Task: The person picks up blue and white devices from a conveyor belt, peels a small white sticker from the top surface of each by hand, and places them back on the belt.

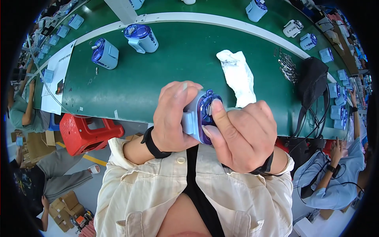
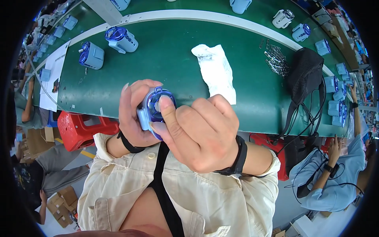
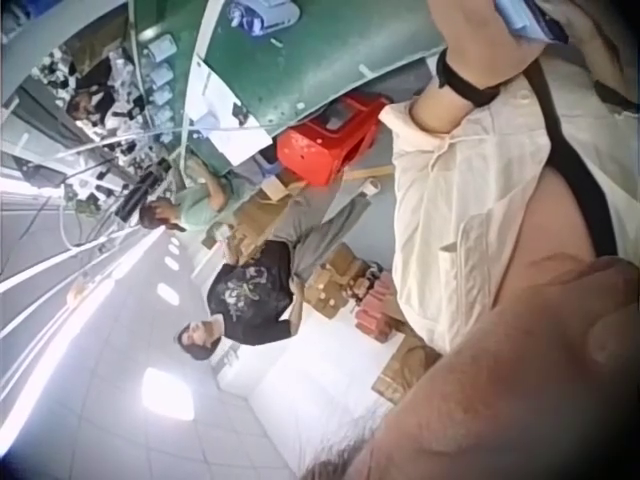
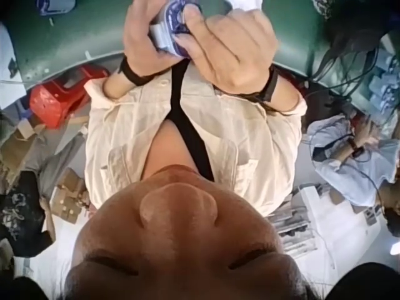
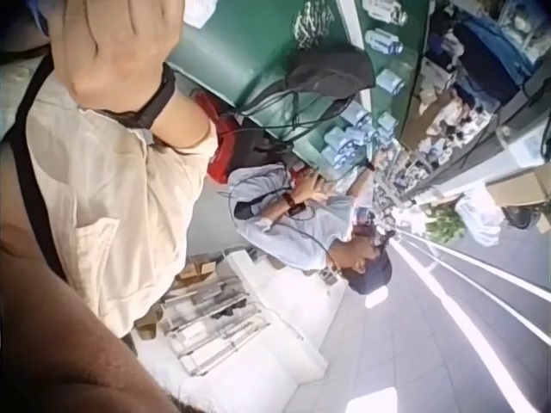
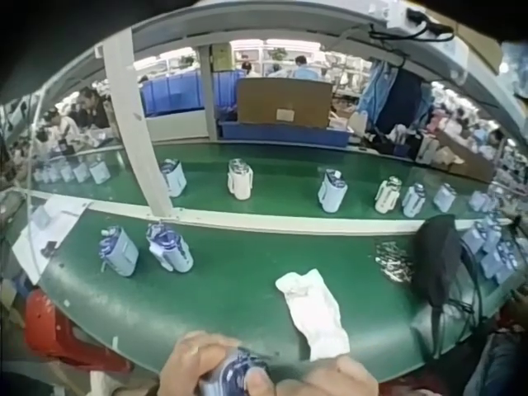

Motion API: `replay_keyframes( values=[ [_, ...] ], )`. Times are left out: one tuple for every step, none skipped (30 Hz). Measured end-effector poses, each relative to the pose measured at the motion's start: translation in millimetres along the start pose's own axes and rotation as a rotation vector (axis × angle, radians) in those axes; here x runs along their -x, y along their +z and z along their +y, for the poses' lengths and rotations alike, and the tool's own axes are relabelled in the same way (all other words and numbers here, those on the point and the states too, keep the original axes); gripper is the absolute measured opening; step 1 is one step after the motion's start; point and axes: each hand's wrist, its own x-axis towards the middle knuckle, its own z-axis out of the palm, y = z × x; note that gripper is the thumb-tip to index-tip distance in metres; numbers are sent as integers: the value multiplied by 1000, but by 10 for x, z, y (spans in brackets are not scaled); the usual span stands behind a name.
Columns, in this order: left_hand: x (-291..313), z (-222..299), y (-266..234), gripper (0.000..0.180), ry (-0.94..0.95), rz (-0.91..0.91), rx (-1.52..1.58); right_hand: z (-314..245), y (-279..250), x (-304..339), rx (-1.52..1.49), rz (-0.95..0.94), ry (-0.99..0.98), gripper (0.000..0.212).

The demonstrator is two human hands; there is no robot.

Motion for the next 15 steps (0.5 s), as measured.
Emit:
replay_keyframes(
  values=[
    [8, 0, 5, 87, 1, -2, 0, 22, 8, 16, -8, 5, -36, 40],
    [13, 2, 13, 88, -12, 8, 23, 34, 9, 25, -16, 9, -72, 42],
    [17, 4, 19, 88, -25, 18, 47, 31, 0, 32, -16, 10, -71, 42],
    [16, 5, 20, 89, -38, 28, 70, 20, -11, 40, -17, -1, -76, 43],
    [15, 1, 11, 89, -37, 27, 67, 11, -15, 46, -20, -12, -83, 44],
    [14, -5, -2, 90, -36, 13, 79, 9, -18, 49, -23, -22, -90, 45],
    [12, -11, -17, 91, -35, -2, 92, 27, -15, 44, -24, -20, -92, 45],
    [11, -16, -31, 92, -34, -16, 104, 60, -9, 33, -67, -21, -114, 45],
    [13, -18, -45, 92, -33, -17, 101, 92, -1, 20, -109, -22, -137, 46],
    [18, -18, -54, 92, -34, -29, 125, 107, 0, 12, -149, -24, -159, 47],
    [23, -18, -61, 92, -36, -42, 150, 106, 1, 10, -148, -23, -160, 47],
    [23, -21, -65, 93, -38, -55, 175, 103, 3, 11, -119, -26, -159, 47],
    [19, -29, -63, 93, -36, -56, 175, 100, 5, 13, -90, -28, -158, 47],
    [11, -41, -56, 93, -35, -49, 170, 100, 6, 11, -61, -31, -156, 47],
    [7, -46, -52, 94, -34, -41, 161, 102, 2, 1, -63, -30, -159, 47]
  ],
)
